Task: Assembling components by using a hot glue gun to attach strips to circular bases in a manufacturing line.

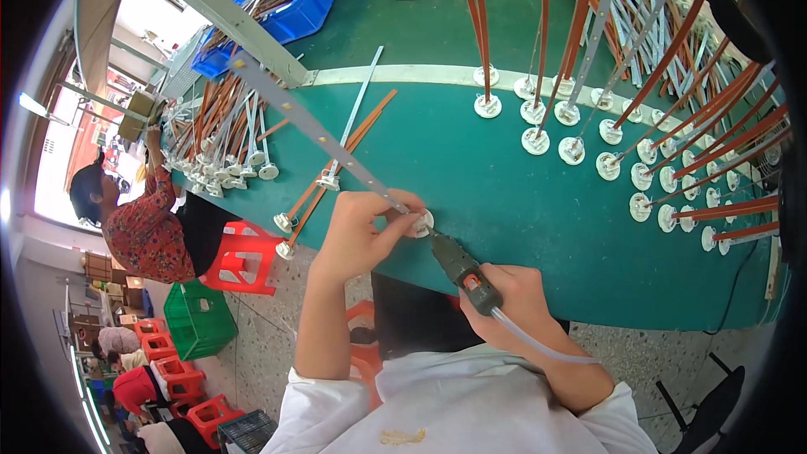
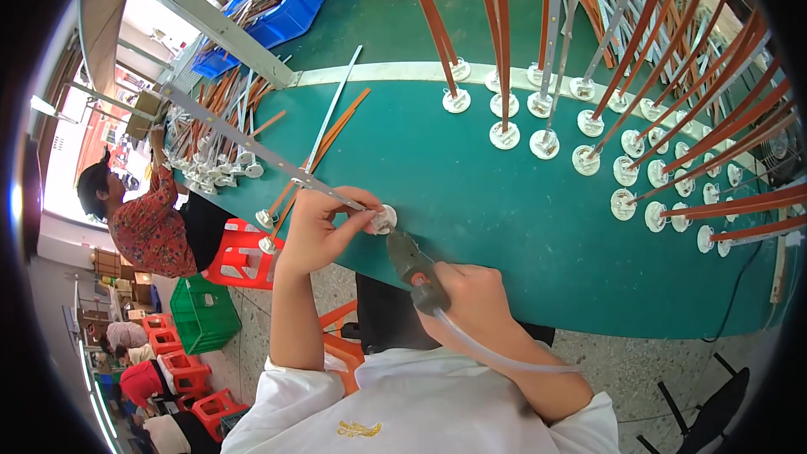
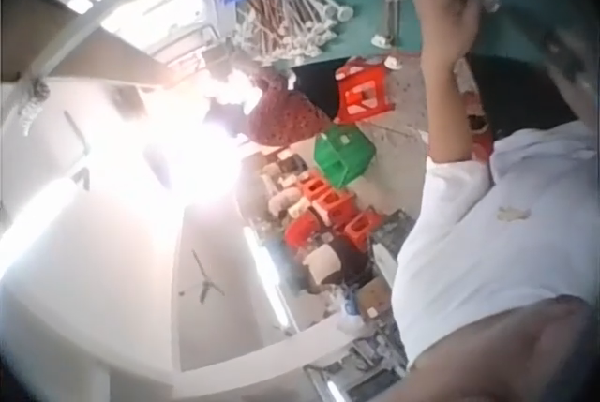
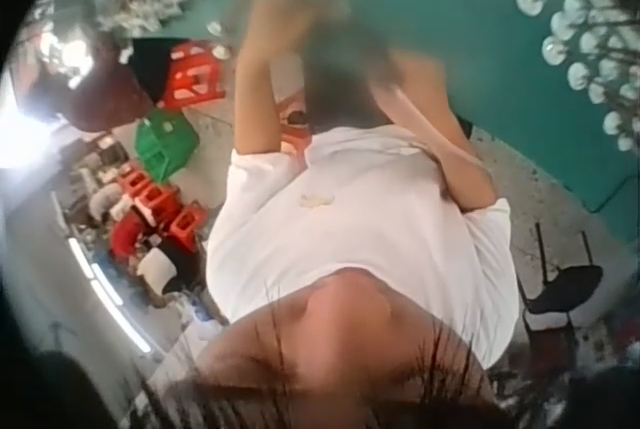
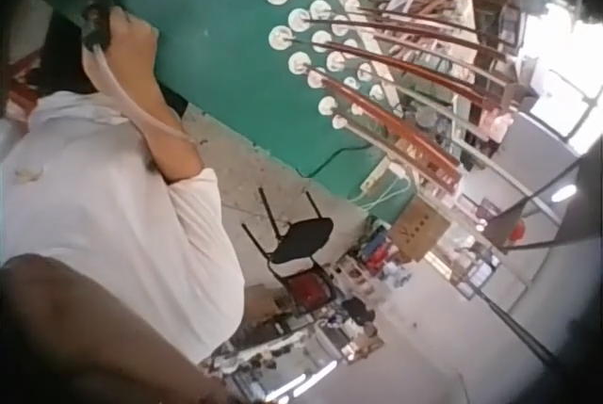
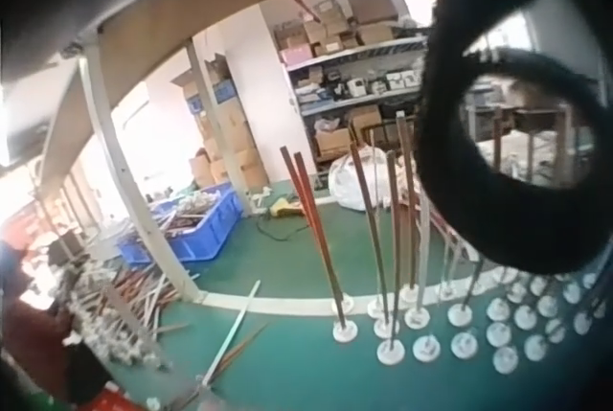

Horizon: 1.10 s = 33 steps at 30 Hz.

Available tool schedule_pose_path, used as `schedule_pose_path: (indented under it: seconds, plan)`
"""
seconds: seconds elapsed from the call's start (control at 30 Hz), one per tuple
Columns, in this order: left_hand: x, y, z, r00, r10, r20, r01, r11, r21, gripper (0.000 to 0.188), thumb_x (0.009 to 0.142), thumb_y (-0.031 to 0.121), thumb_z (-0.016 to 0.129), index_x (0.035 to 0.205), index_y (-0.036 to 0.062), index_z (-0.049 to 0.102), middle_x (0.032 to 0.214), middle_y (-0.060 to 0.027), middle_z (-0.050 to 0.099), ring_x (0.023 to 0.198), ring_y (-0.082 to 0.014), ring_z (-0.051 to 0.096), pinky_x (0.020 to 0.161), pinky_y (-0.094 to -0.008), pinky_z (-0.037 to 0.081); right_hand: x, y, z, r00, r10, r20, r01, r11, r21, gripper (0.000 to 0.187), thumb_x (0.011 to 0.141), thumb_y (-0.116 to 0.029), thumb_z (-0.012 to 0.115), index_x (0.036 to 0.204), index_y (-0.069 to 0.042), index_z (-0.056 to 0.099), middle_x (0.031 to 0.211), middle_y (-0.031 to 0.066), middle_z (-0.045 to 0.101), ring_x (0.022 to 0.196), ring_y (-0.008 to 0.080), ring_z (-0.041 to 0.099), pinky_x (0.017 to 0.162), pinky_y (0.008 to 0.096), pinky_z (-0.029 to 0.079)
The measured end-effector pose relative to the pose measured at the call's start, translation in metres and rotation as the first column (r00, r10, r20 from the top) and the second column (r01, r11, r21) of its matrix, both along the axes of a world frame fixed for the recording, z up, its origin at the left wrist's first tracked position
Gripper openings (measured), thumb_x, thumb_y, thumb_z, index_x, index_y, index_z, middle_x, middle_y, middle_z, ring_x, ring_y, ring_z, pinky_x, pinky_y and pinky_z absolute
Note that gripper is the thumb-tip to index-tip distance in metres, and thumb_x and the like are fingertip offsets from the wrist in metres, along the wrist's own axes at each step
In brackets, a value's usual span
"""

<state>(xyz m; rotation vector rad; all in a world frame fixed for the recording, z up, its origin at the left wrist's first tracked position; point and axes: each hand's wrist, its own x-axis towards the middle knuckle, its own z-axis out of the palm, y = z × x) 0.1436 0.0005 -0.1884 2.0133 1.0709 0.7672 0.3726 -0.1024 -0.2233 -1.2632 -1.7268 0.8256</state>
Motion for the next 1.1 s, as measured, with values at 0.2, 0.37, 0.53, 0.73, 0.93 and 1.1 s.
schedule_pose_path:
  seconds: [0.2,0.37,0.53,0.73,0.93,1.1]
  plan:
    - [0.001,-0.007,-0.006,0.993,0.103,0.051,-0.107,0.992,0.062,0.01,0.093,-0.007,0.067,0.101,-0.0089,0.073,0.088,-0.0116,0.074,0.07,-0.0151,0.07,0.064,-0.0263,0.057,0.006,-0.008,0.004,0.999,-0.016,-0.041,0.016,1.0,-0.019,0.021,0.072,-0.006,0.075,0.069,-0.004,0.054,0.063,0.0128,0.058,0.056,0.0356,0.059,0.051,0.043,0.047]
    - [0.008,-0.018,-0.006,0.984,0.162,0.07,-0.157,0.986,-0.061,0.017,0.097,-0.005,0.06,0.111,-0.0076,0.07,0.085,-0.0091,0.072,0.071,-0.013,0.066,0.063,-0.0251,0.053,0.009,-0.003,0.005,1.0,0.016,-0.026,-0.016,1.0,0.004,0.019,0.073,-0.004,0.075,0.07,-0.003,0.056,0.062,0.0139,0.058,0.055,0.0349,0.059,0.05,0.0421,0.046]
    - [0.011,-0.023,-0.005,0.99,0.108,0.087,-0.101,0.992,-0.079,0.022,0.097,-0.006,0.055,0.114,-0.006,0.068,0.086,-0.0081,0.071,0.074,-0.0117,0.064,0.065,-0.0247,0.052,0.01,-0.002,0.006,0.999,0.037,-0.035,-0.037,0.999,0.009,0.016,0.074,-0.002,0.076,0.071,-0.001,0.059,0.062,0.0148,0.059,0.054,0.0338,0.059,0.05,0.041,0.045]
    - [0.014,-0.026,-0.002,0.996,0.086,0.033,-0.085,0.996,-0.034,0.02,0.092,-0.005,0.058,0.107,-0.0034,0.071,0.087,-0.0097,0.072,0.074,-0.0148,0.066,0.064,-0.0266,0.051,0.011,-0.004,0.002,0.996,0.082,-0.043,-0.081,0.997,0.016,0.016,0.073,-0.002,0.076,0.07,-0.003,0.061,0.062,0.0133,0.061,0.051,0.0326,0.058,0.049,0.0411,0.045]
    - [0.016,-0.033,0.01,0.979,0.157,-0.128,-0.12,0.959,0.257,0.015,0.084,-0.004,0.067,0.097,-0.0011,0.075,0.085,-0.0131,0.072,0.071,-0.0219,0.069,0.064,-0.0314,0.053,0.009,-0.003,-0.001,0.996,0.077,-0.037,-0.077,0.997,0.009,0.023,0.071,-0.003,0.077,0.064,-0.005,0.055,0.058,0.0119,0.058,0.05,0.0324,0.057,0.047,0.0405,0.044]
    - [0.018,-0.037,0.01,0.965,0.237,-0.112,-0.204,0.946,0.251,0.012,0.082,-0.004,0.071,0.092,-0.0009,0.075,0.076,-0.0101,0.072,0.066,-0.0187,0.07,0.062,-0.0292,0.053,0.005,-0.002,-0.002,0.999,0.043,-0.009,-0.042,0.997,0.071,0.023,0.069,-0.004,0.077,0.062,-0.006,0.055,0.057,0.0117,0.058,0.049,0.0318,0.057,0.046,0.0401,0.044]
